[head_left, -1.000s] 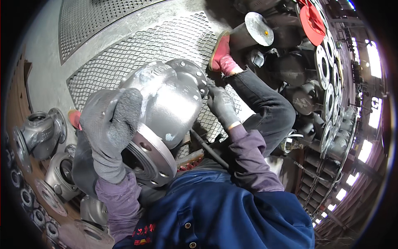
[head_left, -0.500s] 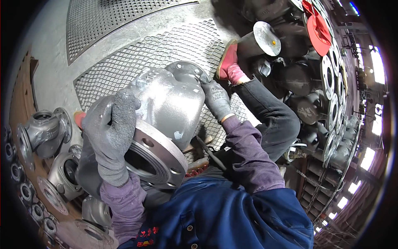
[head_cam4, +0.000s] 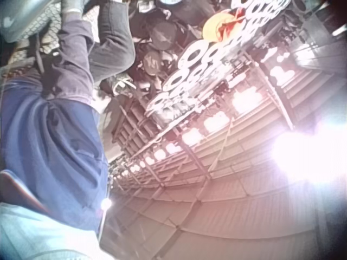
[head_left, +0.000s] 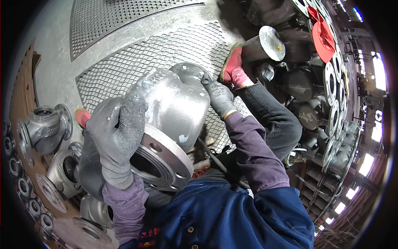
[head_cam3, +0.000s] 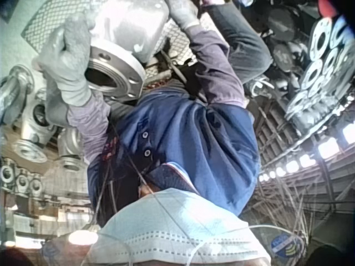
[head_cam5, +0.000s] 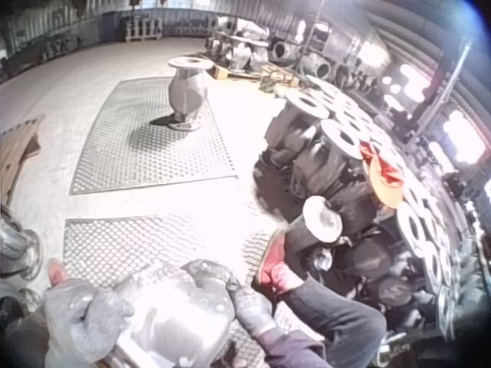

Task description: The person marks a large industrial metal casting with a marker.

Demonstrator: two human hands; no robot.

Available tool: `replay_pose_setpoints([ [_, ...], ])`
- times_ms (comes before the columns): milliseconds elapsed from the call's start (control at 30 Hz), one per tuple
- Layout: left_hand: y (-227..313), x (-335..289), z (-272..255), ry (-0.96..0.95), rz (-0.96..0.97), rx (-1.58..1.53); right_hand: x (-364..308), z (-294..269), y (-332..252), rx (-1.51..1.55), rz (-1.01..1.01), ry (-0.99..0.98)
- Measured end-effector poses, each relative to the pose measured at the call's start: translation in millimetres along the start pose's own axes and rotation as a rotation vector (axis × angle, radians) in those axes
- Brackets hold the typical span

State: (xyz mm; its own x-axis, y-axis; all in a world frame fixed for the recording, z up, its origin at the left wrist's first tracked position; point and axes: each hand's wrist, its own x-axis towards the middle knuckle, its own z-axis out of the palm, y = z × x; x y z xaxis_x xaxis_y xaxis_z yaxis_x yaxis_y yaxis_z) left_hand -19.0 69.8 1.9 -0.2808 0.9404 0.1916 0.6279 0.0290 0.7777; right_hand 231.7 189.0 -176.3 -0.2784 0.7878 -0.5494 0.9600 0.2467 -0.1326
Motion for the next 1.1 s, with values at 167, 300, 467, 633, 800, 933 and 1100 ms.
replay_pose_setpoints([
  [167, 0, -1, 2, 0.025, -0.037, -0.027, -17, -2, 8, 0.029, -0.068, 0.090],
  [300, 3, 1, -2, -0.007, -0.005, -0.020, -30, -10, 14, 0.123, -0.030, 0.004],
  [467, 8, 2, -4, -0.030, -0.017, 0.000, -10, -18, 3, 0.162, 0.094, -0.132],
  [633, 7, 0, 0, 0.019, -0.049, -0.023, 9, -14, 2, 0.116, 0.093, -0.051],
  [800, -3, -1, 0, 0.028, 0.032, 0.060, 10, -7, 6, 0.142, 0.114, -0.026],
  [933, -6, -3, -3, -0.022, 0.007, 0.063, -1, -8, 3, 0.203, 0.112, 0.068],
  [1100, -5, -3, -2, -0.003, 0.012, 0.007, -17, -10, 7, 0.204, 0.074, -0.001],
])
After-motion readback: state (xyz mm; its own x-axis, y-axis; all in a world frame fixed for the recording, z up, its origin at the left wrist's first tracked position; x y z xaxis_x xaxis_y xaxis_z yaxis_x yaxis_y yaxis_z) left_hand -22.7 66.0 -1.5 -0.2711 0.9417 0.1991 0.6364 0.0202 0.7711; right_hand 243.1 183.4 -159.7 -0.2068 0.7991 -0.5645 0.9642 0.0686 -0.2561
